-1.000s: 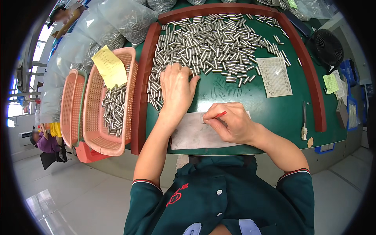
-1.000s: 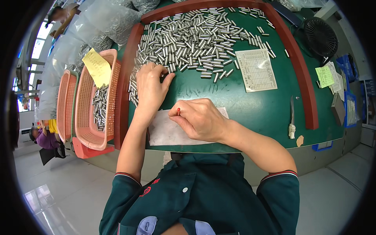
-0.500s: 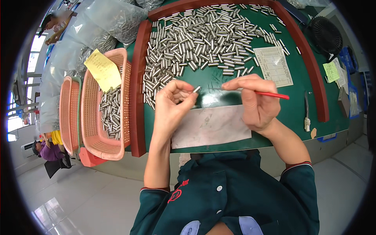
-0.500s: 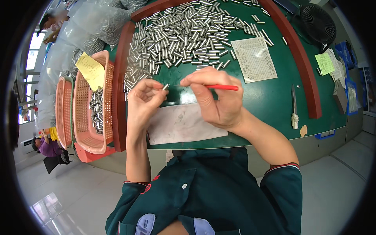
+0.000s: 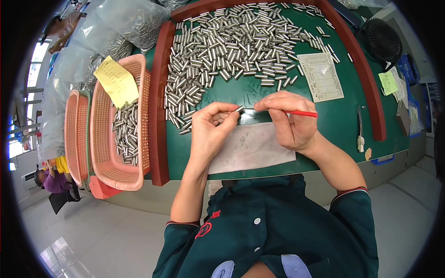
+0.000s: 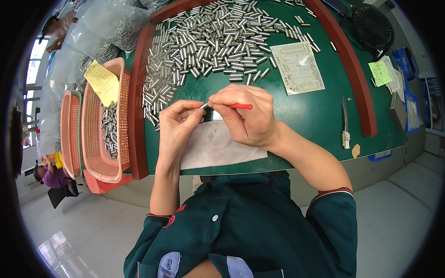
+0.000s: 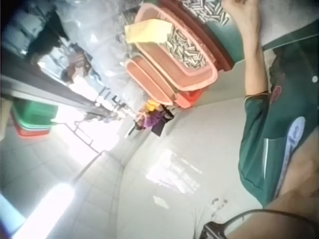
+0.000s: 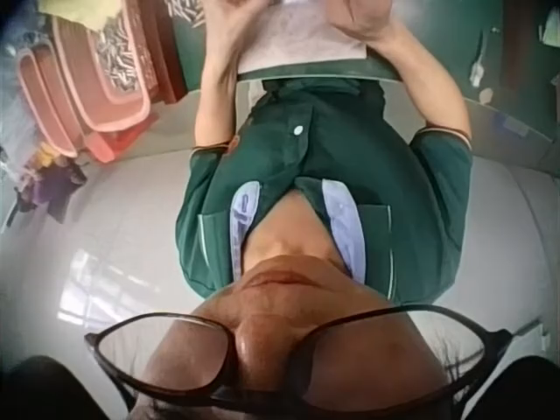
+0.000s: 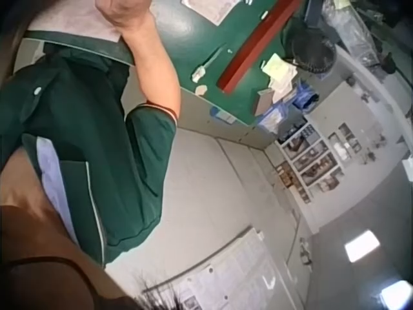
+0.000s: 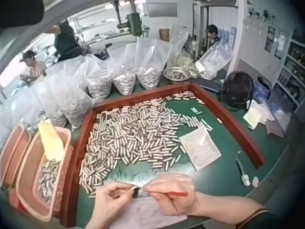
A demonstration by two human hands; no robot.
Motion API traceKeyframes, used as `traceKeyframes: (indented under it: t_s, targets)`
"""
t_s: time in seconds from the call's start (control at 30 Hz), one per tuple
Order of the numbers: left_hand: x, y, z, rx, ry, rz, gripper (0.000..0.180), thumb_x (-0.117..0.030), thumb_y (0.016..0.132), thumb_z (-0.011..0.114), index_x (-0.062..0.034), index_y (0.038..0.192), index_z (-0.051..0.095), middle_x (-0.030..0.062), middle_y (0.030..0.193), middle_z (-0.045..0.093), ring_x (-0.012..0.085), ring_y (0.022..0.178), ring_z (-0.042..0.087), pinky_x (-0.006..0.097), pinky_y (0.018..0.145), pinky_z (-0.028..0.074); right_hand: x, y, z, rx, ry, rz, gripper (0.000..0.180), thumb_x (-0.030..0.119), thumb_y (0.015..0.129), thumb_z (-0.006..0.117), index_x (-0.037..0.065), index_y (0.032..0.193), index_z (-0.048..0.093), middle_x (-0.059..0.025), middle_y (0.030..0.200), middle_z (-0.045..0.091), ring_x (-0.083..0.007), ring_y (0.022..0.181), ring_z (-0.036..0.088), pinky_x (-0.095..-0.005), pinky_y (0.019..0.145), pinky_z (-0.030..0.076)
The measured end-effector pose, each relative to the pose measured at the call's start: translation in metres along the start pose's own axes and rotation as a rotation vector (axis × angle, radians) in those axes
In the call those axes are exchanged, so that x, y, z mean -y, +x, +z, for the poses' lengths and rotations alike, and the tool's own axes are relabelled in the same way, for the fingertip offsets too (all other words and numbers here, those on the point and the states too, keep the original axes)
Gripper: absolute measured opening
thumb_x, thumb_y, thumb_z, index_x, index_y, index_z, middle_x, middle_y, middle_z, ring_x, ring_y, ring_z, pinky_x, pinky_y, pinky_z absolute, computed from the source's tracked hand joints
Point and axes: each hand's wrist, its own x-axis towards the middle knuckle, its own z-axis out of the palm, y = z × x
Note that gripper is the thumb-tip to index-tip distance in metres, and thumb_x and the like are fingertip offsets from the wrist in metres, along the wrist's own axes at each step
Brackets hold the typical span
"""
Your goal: Inspecting and cleaning small cylindrical metal parts using a pick tool at a factory workbench.
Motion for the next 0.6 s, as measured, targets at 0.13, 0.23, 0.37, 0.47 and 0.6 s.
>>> traceKeyframes:
  t_s: [0.13, 0.23, 0.37, 0.47, 0.6]
  targets:
    - [-0.0002, -0.0001, -0.0002, 0.006, 0.021, -0.002, 0.012, 0.003, 0.078, 0.060, 0.0055, 0.090, 0.061, 0.0078, 0.078, 0.063, 0.0088, 0.068, 0.060, 0.020, 0.063, 0.049, -0.0006, 0.0009, -0.0004, 0.030, -0.030, -0.030, 0.013, -0.004, 0.074, 0.062, -0.001, 0.084, 0.053, -0.0094, 0.069, 0.060, -0.0228, 0.056, 0.060, -0.0286, 0.049, 0.048]
    - [-0.0015, -0.0007, 0.0004, -0.003, 0.012, -0.009, 0.012, 0.003, 0.078, 0.060, 0.0057, 0.090, 0.061, 0.0080, 0.078, 0.064, 0.0089, 0.068, 0.060, 0.020, 0.063, 0.049, -0.0020, 0.0001, 0.0001, 0.056, -0.054, -0.052, 0.013, -0.004, 0.074, 0.062, -0.001, 0.084, 0.054, -0.0092, 0.068, 0.059, -0.0229, 0.055, 0.060, -0.0290, 0.048, 0.048]
    - [-0.0013, -0.0012, 0.0039, -0.017, -0.032, 0.011, 0.010, 0.003, 0.077, 0.061, 0.0057, 0.087, 0.062, 0.0040, 0.073, 0.063, 0.0049, 0.065, 0.058, 0.017, 0.060, 0.046, -0.0020, -0.0001, 0.0021, 0.103, -0.070, -0.070, 0.018, -0.003, 0.067, 0.063, 0.001, 0.083, 0.055, -0.0084, 0.069, 0.059, -0.0220, 0.058, 0.060, -0.0288, 0.048, 0.047]
    - [0.0022, -0.0024, 0.0021, -0.038, -0.069, 0.036, 0.011, 0.003, 0.077, 0.061, 0.0057, 0.088, 0.062, 0.0050, 0.075, 0.064, 0.0062, 0.066, 0.059, 0.018, 0.061, 0.048, 0.0011, -0.0001, 0.0039, 0.191, -0.098, -0.069, 0.020, -0.001, 0.063, 0.063, 0.003, 0.081, 0.057, -0.0074, 0.072, 0.060, -0.0205, 0.063, 0.061, -0.0278, 0.051, 0.048]
    - [0.0000, -0.0026, 0.0006, -0.113, -0.127, 0.121, 0.014, 0.005, 0.077, 0.061, 0.0059, 0.091, 0.061, 0.0079, 0.082, 0.064, 0.0092, 0.072, 0.061, 0.019, 0.066, 0.049, 0.0055, 0.0016, 0.0032, 0.291, -0.210, -0.186, 0.022, 0.002, 0.064, 0.068, 0.001, 0.083, 0.058, -0.0119, 0.081, 0.063, -0.0252, 0.072, 0.065, -0.0305, 0.057, 0.053]
